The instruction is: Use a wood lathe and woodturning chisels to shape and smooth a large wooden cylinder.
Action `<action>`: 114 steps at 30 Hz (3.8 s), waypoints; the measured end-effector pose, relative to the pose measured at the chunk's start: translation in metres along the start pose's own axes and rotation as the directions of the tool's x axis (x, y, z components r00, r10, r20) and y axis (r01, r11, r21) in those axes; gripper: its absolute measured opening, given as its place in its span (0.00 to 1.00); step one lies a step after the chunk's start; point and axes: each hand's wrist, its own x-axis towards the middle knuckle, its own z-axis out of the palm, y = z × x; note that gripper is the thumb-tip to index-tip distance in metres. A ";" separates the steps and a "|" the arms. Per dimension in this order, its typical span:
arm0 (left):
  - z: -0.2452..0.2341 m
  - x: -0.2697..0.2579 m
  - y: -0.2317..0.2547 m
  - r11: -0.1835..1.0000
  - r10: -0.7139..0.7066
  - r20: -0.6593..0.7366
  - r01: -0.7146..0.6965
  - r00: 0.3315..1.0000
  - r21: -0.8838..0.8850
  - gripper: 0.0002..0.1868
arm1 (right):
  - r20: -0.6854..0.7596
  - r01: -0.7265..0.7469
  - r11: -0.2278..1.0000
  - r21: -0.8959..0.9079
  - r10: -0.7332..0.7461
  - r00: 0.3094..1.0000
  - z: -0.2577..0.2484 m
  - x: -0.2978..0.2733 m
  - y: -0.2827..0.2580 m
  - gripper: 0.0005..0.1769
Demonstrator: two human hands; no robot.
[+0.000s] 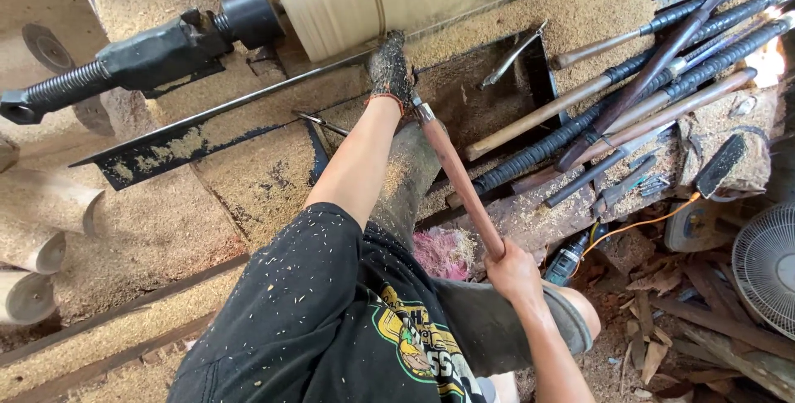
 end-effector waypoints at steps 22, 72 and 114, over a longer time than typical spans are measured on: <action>-0.007 -0.006 0.024 0.613 -0.409 0.208 0.436 0.889 -0.659 0.18 | -0.003 -0.014 1.000 0.017 0.014 1.000 -0.005 -0.007 -0.010 0.20; -0.031 -0.011 0.032 0.691 -0.394 0.131 0.388 0.909 -0.610 0.10 | -0.021 0.036 0.997 0.061 -0.035 0.999 0.004 -0.020 -0.019 0.20; -0.053 -0.023 0.041 0.675 -0.388 0.165 0.402 0.907 -0.619 0.12 | 0.037 -0.032 0.999 0.035 0.031 0.999 0.030 -0.023 -0.030 0.22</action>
